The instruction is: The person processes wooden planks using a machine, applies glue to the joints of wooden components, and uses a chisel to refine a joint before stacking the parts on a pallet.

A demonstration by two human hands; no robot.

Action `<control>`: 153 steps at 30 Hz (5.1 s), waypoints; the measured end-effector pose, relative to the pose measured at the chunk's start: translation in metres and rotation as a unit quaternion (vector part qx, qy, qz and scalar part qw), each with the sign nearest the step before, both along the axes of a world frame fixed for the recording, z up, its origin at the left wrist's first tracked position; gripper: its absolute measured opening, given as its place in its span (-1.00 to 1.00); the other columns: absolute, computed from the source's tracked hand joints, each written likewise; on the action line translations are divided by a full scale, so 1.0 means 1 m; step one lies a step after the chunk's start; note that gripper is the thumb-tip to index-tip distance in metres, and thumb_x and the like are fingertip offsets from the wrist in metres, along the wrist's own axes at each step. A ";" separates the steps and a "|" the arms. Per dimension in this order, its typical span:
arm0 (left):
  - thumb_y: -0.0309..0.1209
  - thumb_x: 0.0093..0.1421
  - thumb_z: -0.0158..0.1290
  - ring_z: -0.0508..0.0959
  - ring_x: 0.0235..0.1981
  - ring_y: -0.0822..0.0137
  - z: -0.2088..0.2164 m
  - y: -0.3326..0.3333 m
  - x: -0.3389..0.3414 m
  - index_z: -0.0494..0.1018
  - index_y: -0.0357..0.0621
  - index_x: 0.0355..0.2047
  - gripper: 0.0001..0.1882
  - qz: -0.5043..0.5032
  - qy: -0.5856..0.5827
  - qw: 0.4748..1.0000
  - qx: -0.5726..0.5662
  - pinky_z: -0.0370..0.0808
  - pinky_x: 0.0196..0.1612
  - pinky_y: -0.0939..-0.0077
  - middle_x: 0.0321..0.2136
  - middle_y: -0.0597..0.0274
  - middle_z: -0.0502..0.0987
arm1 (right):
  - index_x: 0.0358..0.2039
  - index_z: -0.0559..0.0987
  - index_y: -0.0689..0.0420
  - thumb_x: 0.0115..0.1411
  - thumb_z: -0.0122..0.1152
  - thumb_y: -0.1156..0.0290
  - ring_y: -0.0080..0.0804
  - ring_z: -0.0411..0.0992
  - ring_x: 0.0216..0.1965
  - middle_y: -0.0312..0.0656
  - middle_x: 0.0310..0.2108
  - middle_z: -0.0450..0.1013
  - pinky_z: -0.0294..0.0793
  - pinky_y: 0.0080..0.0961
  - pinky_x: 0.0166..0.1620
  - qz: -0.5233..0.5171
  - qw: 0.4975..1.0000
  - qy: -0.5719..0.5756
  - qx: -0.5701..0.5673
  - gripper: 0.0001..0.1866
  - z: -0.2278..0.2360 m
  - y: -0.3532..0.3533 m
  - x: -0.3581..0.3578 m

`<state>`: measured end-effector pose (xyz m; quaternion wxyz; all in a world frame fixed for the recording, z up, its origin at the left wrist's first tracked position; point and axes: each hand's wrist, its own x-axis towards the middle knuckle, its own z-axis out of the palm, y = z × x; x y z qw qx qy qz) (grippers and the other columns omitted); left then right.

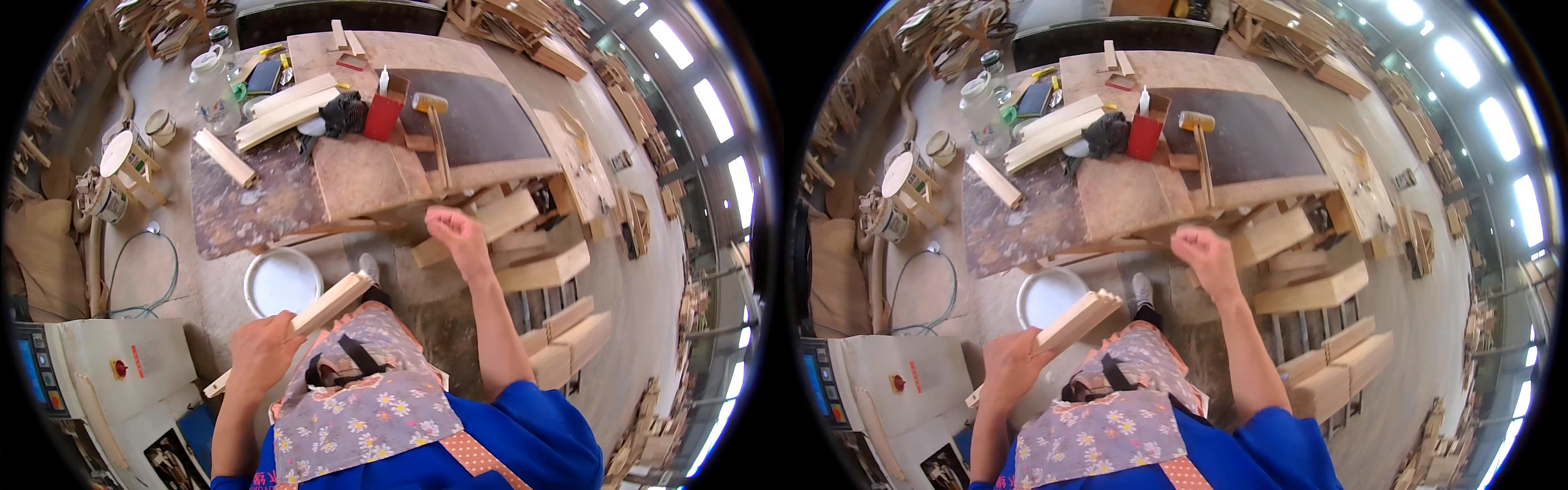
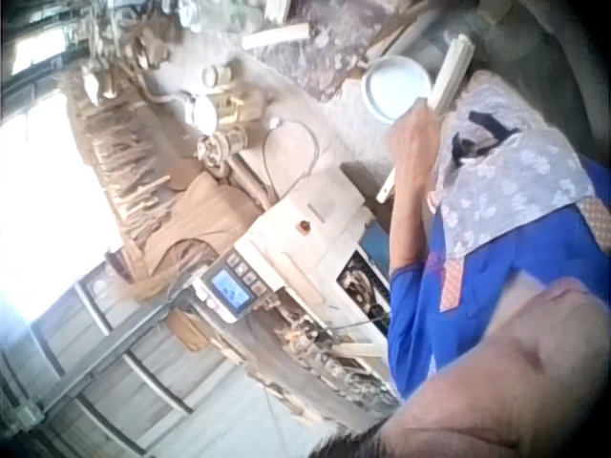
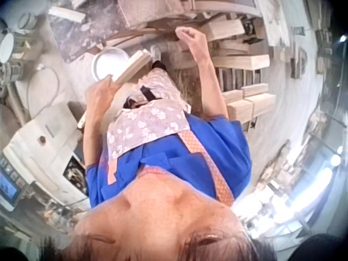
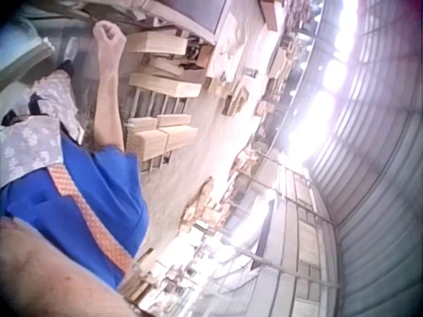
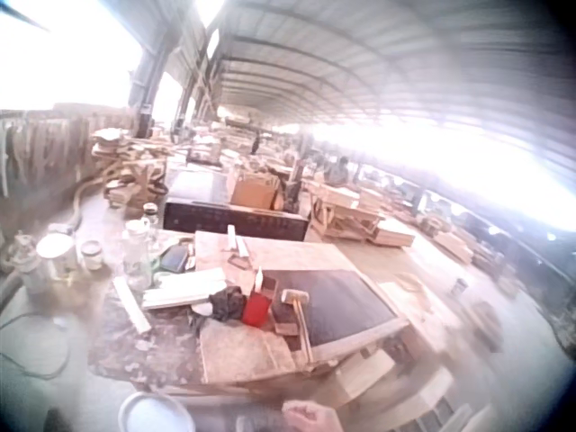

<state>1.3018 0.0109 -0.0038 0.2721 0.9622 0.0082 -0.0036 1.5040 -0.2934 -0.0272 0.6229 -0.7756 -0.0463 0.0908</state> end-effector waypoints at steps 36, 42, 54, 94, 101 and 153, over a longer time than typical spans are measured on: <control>-0.32 0.03 0.23 0.58 -0.42 -0.02 -0.019 -0.077 0.330 0.48 -0.09 -0.32 -0.76 0.189 0.135 0.973 -0.009 0.44 -0.38 0.08 -0.50 0.10 0.57 | -0.40 0.73 -0.05 0.02 0.34 0.34 0.05 0.10 0.34 -0.13 0.16 0.39 -0.22 0.24 0.37 0.261 0.859 -0.232 -0.375 -0.90 -0.018 0.070 0.388; -0.36 -0.04 0.30 0.58 -0.45 0.10 -0.022 -0.080 0.338 0.50 -0.03 -0.28 -0.70 0.183 0.118 0.975 0.038 0.46 -0.41 0.19 -0.53 0.22 0.54 | -0.48 0.73 -0.06 -0.06 0.46 0.36 -0.01 0.16 0.31 -0.27 0.04 0.45 -0.21 0.24 0.36 0.299 0.882 -0.282 -0.229 -0.92 0.012 0.065 0.362; -0.43 -0.06 0.28 0.56 -0.44 0.19 -0.018 -0.080 0.351 0.49 -0.02 -0.29 -0.71 0.181 0.092 0.977 0.069 0.45 -0.44 0.27 -0.51 0.30 0.52 | -0.44 0.76 -0.13 -0.04 0.46 0.31 -0.08 0.24 0.21 -0.37 -0.04 0.49 -0.21 0.28 0.36 0.373 0.874 -0.233 -0.208 -0.91 0.001 0.064 0.363; -0.39 -0.03 0.28 0.59 -0.36 0.16 -0.025 -0.095 0.348 0.50 -0.02 -0.29 -0.73 0.207 0.126 0.969 0.047 0.48 -0.36 0.26 -0.45 0.28 0.57 | -0.42 0.67 0.25 -0.02 0.26 0.43 0.12 0.12 0.31 0.13 0.09 0.35 -0.06 0.37 0.29 0.305 0.768 -0.221 -0.519 -0.82 -0.023 0.084 0.391; -0.41 0.01 0.20 0.57 -0.46 0.20 -0.054 -0.096 0.344 0.48 -0.02 -0.31 -0.80 0.159 0.072 0.981 0.084 0.49 -0.45 0.30 -0.52 0.26 0.54 | -0.44 0.66 0.25 -0.06 0.22 0.50 0.13 0.16 0.29 0.15 0.02 0.39 -0.11 0.46 0.26 0.300 0.750 -0.225 -0.545 -0.84 -0.023 0.092 0.390; -0.44 -0.03 0.21 0.56 -0.45 0.22 -0.059 -0.093 0.346 0.46 0.01 -0.30 -0.74 0.166 0.048 0.981 0.084 0.50 -0.43 0.32 -0.51 0.28 0.51 | -0.42 0.73 -0.01 0.00 0.43 0.39 0.00 0.20 0.27 -0.19 0.06 0.46 -0.03 0.01 0.34 0.226 0.912 -0.232 -0.251 -0.91 -0.022 0.043 0.364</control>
